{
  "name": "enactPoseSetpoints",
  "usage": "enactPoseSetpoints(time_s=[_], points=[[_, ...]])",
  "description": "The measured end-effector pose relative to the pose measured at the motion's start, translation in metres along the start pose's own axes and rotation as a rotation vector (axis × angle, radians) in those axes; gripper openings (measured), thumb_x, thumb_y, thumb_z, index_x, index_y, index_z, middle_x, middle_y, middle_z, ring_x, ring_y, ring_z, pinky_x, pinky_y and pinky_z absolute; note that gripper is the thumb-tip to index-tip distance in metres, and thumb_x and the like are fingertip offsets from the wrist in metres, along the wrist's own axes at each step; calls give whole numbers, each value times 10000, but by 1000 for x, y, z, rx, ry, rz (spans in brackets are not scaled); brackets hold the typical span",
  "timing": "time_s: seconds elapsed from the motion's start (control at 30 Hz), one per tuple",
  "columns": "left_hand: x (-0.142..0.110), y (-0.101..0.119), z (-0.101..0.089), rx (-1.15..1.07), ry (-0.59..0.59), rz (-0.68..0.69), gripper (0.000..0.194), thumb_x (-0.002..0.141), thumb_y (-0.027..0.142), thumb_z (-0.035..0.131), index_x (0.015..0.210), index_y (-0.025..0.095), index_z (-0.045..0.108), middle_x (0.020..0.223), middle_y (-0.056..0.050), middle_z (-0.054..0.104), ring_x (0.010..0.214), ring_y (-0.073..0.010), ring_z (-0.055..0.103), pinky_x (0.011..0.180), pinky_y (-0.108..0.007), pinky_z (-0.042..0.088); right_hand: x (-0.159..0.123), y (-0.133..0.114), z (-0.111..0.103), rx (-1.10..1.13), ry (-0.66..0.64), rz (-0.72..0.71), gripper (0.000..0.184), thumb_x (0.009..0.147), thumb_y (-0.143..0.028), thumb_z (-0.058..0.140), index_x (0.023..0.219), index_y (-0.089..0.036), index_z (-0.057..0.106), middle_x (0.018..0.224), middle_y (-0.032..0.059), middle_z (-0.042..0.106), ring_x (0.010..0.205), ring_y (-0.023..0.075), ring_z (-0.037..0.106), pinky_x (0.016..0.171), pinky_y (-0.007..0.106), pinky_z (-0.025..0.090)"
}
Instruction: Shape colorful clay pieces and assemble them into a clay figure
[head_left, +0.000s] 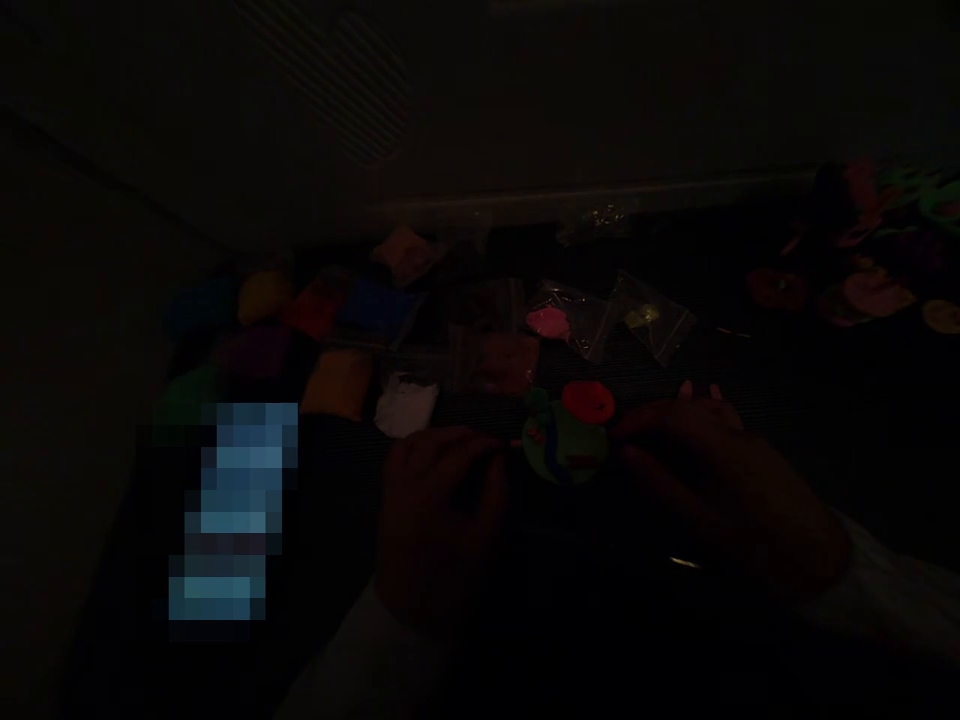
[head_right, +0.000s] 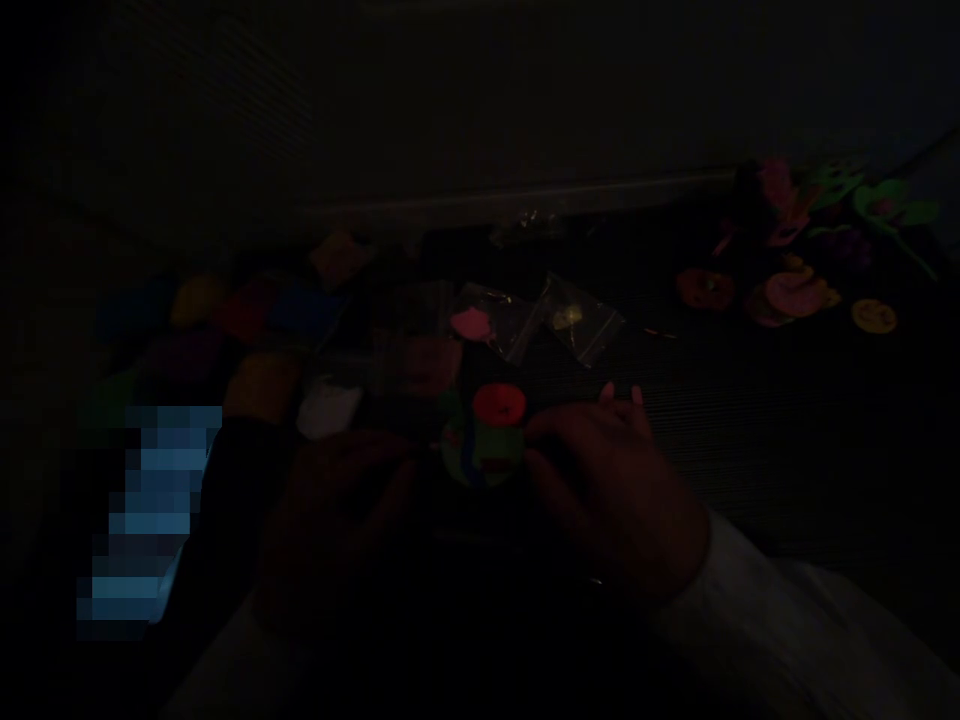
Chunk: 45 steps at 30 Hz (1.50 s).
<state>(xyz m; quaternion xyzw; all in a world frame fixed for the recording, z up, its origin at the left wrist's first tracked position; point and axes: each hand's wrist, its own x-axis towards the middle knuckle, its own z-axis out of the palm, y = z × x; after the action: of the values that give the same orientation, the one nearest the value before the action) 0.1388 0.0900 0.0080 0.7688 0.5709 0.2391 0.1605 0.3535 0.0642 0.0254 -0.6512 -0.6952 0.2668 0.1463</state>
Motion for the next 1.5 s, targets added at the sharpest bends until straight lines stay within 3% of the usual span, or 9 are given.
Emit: enactPoseSetpoints(time_s=[0.2, 0.4, 0.83, 1.13, 1.5], points=[[5, -2, 2, 56, 8, -18, 136, 722, 245, 549, 772, 181, 658, 838, -58, 617, 850, -207, 525, 766, -367, 420, 1, 0, 0, -20, 5, -6, 192, 810, -340, 411, 958, -286, 520, 979, -36, 590, 956, 191, 528, 975, 508, 215], [9, 1, 2, 72, -96, -107, 144, 726, 295, 550, 767, 230, 672, 870, -31, 628, 893, -226, 524, 799, -400, 387, 2, 1, 0, -22, 7, -29, 201, 807, -326, 415, 968, -270, 522, 976, -23, 596, 972, 198, 529, 966, 509, 232], [11, 8, 0, 8, -161, -145, 104, 712, 282, 573, 775, 227, 636, 864, -14, 634, 907, -211, 519, 815, -391, 384, 2, 0, 1, -14, 2, -1, 191, 794, -327, 440, 956, -279, 531, 968, -33, 594, 940, 185, 524, 973, 502, 210], [8, 10, 1, -22, -143, -162, 188, 718, 260, 568, 904, 233, 582, 855, -6, 636, 852, -190, 550, 806, -397, 398, 2, 0, -1, -24, 2, -42, 198, 798, -304, 439, 956, -245, 542, 975, 7, 604, 937, 201, 543, 966, 515, 216], [11, 18, 4, -83, -134, -168, 340, 717, 232, 566, 1053, 226, 510, 850, 6, 645, 887, -191, 553, 834, -398, 388, 2, 0, -1, -24, -9, -55, 191, 807, -296, 429, 967, -257, 524, 984, -19, 601, 934, 181, 543, 964, 509, 215]])
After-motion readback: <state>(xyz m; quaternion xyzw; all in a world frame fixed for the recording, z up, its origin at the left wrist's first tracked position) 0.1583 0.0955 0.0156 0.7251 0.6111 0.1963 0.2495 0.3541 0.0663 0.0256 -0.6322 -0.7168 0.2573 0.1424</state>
